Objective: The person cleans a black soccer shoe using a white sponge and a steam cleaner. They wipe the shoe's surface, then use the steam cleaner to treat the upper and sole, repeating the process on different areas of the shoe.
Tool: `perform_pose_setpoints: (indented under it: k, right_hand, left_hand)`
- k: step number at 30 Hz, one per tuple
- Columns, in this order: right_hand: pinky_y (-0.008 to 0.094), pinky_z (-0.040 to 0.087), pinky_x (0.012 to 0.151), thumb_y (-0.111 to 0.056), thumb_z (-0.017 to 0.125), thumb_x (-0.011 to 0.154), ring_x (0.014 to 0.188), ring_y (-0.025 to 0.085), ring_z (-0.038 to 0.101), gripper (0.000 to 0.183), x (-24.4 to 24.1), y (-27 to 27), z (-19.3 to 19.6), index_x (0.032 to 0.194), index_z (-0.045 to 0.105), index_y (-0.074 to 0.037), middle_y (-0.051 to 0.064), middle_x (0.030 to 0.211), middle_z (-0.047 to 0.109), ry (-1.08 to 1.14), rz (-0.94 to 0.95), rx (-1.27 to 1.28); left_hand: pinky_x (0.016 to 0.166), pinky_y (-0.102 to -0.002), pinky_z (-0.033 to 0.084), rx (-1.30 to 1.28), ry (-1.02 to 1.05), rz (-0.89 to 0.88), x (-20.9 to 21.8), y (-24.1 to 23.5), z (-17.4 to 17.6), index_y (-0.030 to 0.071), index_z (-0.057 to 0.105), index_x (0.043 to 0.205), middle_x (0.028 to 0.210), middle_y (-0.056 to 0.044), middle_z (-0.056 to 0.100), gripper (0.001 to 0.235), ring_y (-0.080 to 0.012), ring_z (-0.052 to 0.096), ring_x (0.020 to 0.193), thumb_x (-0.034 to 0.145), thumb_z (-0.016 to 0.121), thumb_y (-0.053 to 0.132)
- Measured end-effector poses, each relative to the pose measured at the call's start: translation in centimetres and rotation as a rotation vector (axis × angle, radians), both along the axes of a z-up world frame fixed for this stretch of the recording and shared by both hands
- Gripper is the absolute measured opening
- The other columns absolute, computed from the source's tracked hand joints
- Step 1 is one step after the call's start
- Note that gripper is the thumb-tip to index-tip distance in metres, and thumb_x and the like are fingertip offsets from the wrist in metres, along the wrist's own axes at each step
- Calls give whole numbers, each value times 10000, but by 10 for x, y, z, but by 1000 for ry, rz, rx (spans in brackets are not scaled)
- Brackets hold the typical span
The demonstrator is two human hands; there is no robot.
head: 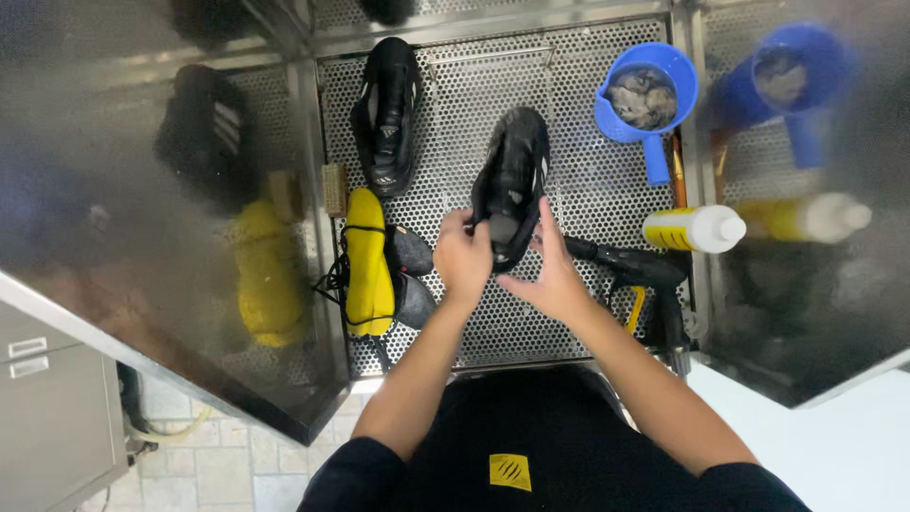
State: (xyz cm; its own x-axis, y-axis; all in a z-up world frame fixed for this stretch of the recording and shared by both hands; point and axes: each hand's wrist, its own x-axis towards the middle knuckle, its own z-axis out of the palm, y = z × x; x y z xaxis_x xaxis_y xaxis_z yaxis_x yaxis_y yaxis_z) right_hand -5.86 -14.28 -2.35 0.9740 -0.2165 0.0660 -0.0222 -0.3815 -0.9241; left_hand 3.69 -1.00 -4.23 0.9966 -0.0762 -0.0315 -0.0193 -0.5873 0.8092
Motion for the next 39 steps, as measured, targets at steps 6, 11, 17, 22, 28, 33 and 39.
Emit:
perform_pose_setpoints:
  k: [6, 11, 17, 22, 28, 33, 39]
  right_hand:
    - [432, 485, 1087, -125, 898, 698, 1404, 463, 489, 543, 39, -52, 7, 1130, 571, -89, 238, 1632, 344, 28, -99, -325]
    - [459, 471, 1035, -54, 874, 648, 1306, 477, 520, 556, 24, -105, 0, 1138, 611, -45, 251, 1559, 410, 56, -162, -431]
    - [472, 505, 929, -52, 862, 704, 1100, 424, 625, 486, -10, -126, -33, 1095, 574, -40, 193, 1155, 653, 312, -343, -477]
    - [472, 513, 885, -82, 841, 746, 1038, 423, 636, 459, -16, -121, -41, 1119, 575, -49, 195, 1054, 656, 313, -422, -428]
    - [493, 498, 771, -113, 889, 684, 913, 454, 626, 467, -13, -127, -39, 1025, 585, -17, 223, 1003, 643, 144, -298, -486]
    - [444, 528, 827, -159, 892, 821, 926, 389, 666, 392, -17, -125, -26, 1038, 595, -25, 179, 1000, 678, 77, -264, -367]
    - [404, 538, 742, -169, 913, 761, 841, 370, 678, 425, -35, -74, 33, 1010, 612, -2, 255, 1349, 644, -137, -179, -361]
  left_hand:
    - [816, -401, 574, -305, -2, -195, 17, -52, 3, 14, 657, 1115, 1026, -148, 685, 280, -302, 716, 894, 904, 752, 172]
    - [1083, -482, 406, -2, -429, -237, 68, -1, 13, 33, 637, 1198, 1206, -166, 665, 414, -365, 568, 1200, 814, 773, 108]
    - [1087, -438, 435, 552, -397, -199, 139, 62, -19, 55, 648, 1218, 1213, -153, 634, 501, -390, 479, 1292, 736, 783, 45]
    - [1058, -420, 465, 415, -370, -232, 123, 68, -22, 77, 709, 1109, 1157, -102, 698, 449, -338, 567, 1207, 691, 866, 121]
    - [961, -474, 443, 333, -336, -239, 55, 37, -21, 70, 709, 1146, 1110, -132, 704, 478, -354, 613, 1127, 711, 881, 165]
    - [1055, -444, 472, 50, -404, -104, 24, 46, -9, 66, 687, 1177, 1198, -157, 683, 391, -364, 600, 1178, 801, 794, 91]
    - [957, -365, 559, -288, -20, 73, -47, 33, 31, 61, 672, 1207, 1181, -105, 707, 459, -268, 697, 1075, 835, 829, 279]
